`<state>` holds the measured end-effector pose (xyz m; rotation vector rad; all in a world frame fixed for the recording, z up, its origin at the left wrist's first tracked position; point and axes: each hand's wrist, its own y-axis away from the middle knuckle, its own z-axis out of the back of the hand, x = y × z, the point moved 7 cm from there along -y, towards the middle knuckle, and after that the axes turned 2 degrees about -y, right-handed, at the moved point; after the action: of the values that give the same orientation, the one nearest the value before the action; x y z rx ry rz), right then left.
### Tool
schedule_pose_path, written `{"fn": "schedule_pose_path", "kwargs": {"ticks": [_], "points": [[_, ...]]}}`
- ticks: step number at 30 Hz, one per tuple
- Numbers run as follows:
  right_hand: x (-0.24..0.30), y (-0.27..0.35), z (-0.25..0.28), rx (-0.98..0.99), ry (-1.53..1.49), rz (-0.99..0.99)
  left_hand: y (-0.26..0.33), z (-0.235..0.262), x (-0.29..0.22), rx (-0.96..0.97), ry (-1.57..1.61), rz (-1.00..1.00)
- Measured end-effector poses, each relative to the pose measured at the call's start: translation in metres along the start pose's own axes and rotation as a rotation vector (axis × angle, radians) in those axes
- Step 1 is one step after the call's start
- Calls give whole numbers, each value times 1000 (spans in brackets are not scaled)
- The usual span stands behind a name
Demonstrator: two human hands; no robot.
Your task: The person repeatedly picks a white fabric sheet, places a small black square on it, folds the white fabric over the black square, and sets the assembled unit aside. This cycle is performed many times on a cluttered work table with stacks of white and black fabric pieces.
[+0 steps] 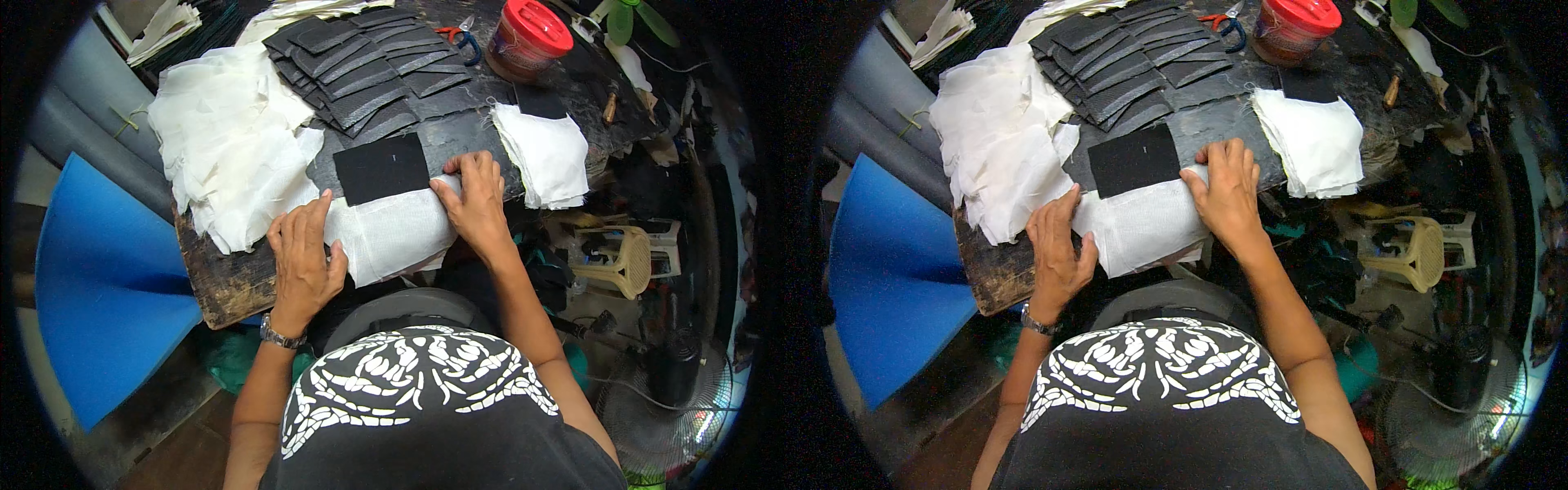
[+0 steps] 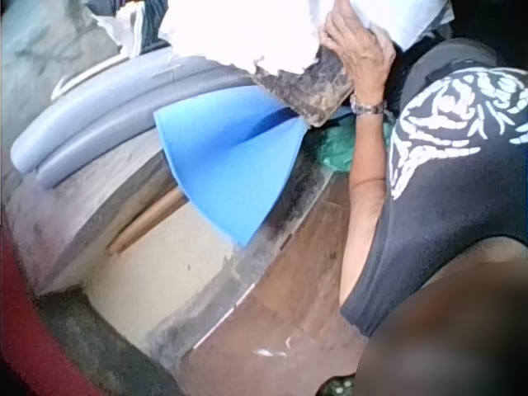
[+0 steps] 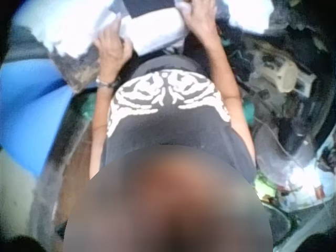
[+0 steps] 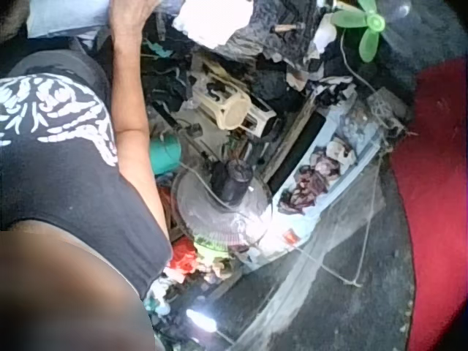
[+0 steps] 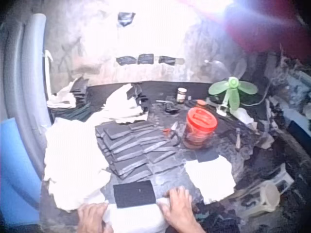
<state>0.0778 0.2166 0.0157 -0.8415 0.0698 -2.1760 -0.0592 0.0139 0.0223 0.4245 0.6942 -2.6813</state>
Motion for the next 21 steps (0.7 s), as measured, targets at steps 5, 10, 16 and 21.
{"fn": "schedule_pose_path", "kwargs": {"ticks": [5, 10, 16, 21], "points": [[4, -2, -4, 83, 8, 14, 3, 0, 8, -2, 55, 70], [-10, -8, 5, 88, -262, -119, 3, 1, 9, -12, 43, 87], [-16, -8, 14, 61, -373, -157, 1, 1, 6, 3, 26, 55], [-26, -10, 16, 68, -478, -193, -1, 1, 3, 30, -6, 44]]}}
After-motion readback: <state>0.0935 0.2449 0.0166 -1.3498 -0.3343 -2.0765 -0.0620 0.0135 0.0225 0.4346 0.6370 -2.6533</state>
